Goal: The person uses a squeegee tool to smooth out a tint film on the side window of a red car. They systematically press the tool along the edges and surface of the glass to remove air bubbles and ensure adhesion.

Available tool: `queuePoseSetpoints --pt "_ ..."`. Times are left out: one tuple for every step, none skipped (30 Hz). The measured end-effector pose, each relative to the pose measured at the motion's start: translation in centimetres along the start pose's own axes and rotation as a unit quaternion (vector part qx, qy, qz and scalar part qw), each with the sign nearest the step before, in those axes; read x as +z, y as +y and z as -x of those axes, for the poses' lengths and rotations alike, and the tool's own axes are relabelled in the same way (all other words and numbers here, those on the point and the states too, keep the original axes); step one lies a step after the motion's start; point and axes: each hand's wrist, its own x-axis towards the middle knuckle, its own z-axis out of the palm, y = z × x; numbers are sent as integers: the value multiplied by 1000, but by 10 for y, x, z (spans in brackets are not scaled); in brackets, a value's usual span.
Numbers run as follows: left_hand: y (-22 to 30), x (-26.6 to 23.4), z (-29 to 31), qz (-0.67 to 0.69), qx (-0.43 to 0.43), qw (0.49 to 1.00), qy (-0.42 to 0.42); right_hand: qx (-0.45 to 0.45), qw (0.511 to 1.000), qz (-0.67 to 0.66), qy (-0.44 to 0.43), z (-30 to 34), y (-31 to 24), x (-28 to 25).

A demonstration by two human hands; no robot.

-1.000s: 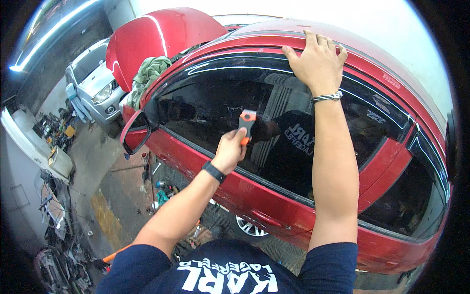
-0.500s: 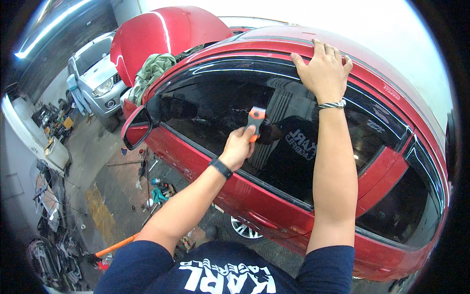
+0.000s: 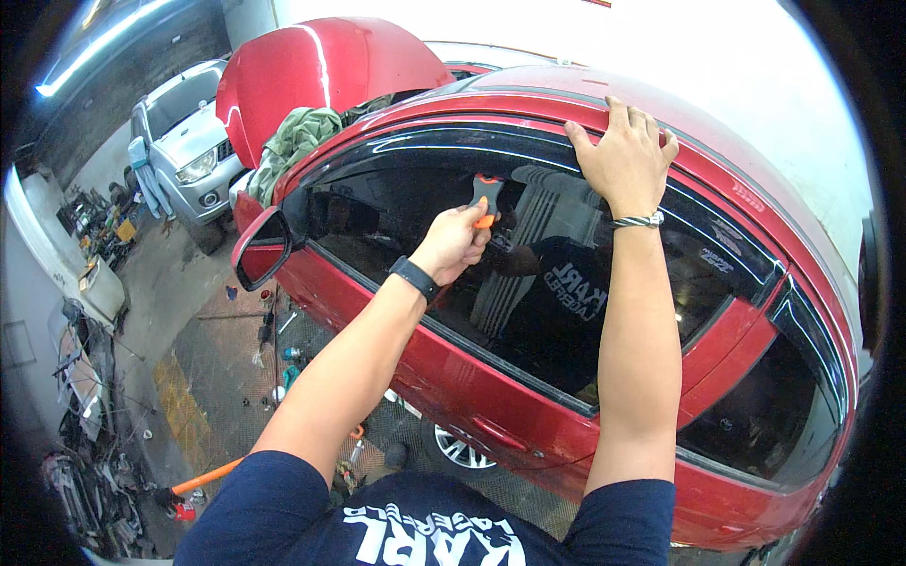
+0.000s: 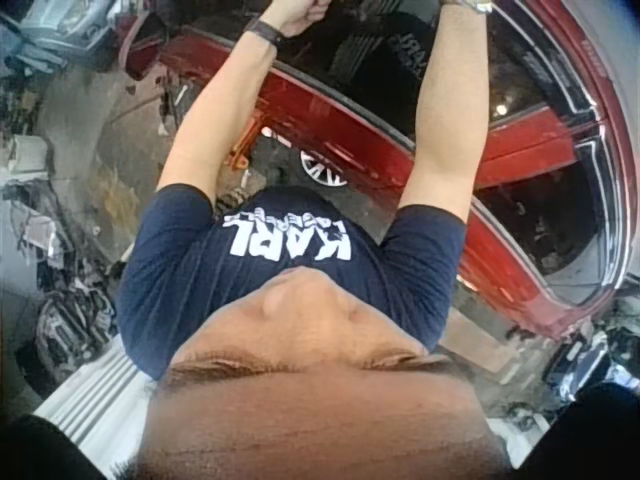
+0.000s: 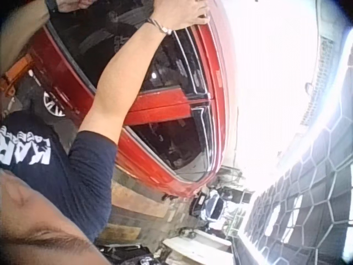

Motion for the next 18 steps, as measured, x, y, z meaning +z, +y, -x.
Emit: queuePoseSetpoints --pt "-1 -4 3 -23 -3 1000 2 1 1000 -1 4 0 0 0" --pt "-4 -8 5 -46 -7 999 5 2 1000 -2 7 0 0 1" --pt "-5 -7 11 -71 -11 997 9 5 1000 -6 10 0 2 2" --pt "-12 -12 12 -73 -7 997 18 6 1000 -7 5 1 2 2" --pt "-17 -14 14 -81 -16 996 16 8 1000 -8 1 1 3 2" --pt "-21 -17 18 -87 -24 996 15 7 1000 -8 -2 0 2 0" --pt "-26 -18 21 -93 -32 995 13 8 1000 -7 -3 0 1 0" --pt "-35 -18 25 -91 -36 995 -4 10 1000 -6 -4 1 1 0" --pt "-39 -2 32 -166 -40 985 29 13 1000 -1 -4 1 2 0" --pt "-52 7 35 -181 0 982 58 13 1000 1 -13 0 0 -2" --pt "-64 14 34 -197 41 976 87 13 1000 4 -22 -1 -2 -4" --pt "-65 19 32 -226 64 969 82 13 999 9 -32 -1 -2 -5" --pt "-64 25 27 -229 76 967 85 9 1000 6 -15 -1 -2 -4" --pt "-60 30 18 -231 87 965 89 5 1000 2 3 0 0 0" --pt "-54 38 10 -232 98 963 92 0 1000 1 20 1 3 3" --pt "-46 45 3 -227 97 964 100 -4 1000 5 23 1 2 3" --pt "-42 50 -8 -191 113 970 97 -8 1000 8 26 0 1 2" --pt "-36 58 -15 -172 115 973 99 -11 999 12 28 0 0 1"
